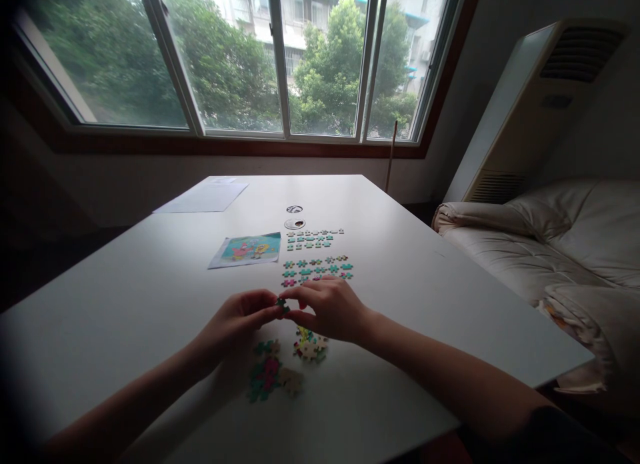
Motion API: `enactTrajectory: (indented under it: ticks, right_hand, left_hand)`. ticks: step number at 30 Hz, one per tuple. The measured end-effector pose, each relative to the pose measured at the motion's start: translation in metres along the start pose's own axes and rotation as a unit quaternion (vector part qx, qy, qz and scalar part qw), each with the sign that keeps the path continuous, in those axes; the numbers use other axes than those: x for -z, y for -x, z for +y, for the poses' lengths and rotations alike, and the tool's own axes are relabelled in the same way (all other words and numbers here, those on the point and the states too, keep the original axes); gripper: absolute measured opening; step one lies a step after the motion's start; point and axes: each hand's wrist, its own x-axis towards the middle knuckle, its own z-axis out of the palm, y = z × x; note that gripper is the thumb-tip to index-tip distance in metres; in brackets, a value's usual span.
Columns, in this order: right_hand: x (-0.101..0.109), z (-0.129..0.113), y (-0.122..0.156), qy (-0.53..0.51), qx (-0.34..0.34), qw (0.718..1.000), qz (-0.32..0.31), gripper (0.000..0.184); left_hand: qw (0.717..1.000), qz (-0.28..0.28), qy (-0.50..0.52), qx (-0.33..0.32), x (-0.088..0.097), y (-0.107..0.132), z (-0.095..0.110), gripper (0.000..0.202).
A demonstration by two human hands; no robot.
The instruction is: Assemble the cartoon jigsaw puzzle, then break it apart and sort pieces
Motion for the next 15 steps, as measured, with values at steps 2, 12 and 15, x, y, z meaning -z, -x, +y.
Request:
enactTrajectory:
  ticks: [2, 12, 15]
  right_hand:
    - [0.001, 0.000, 0.000, 0.013, 0.001, 1.000, 0.011, 0.023]
    - [0.018, 0.037, 0.000, 0.081, -0.076, 0.989, 0.095, 0.030]
    - [0.021, 0.045, 0.001, 0.093, -0.089, 0.985, 0.114, 0.030]
  left_hand:
    - [1.000, -0.001, -0.015, -0.004, 0.000, 0.001, 0.002, 0.020]
    - [0.955, -0.039, -0.281, -0.088, 0.010, 0.009, 0.010, 0.015]
    - [0.931, -0.099, -0.326, -0.131, 0.007, 0.013, 0.013, 0.019]
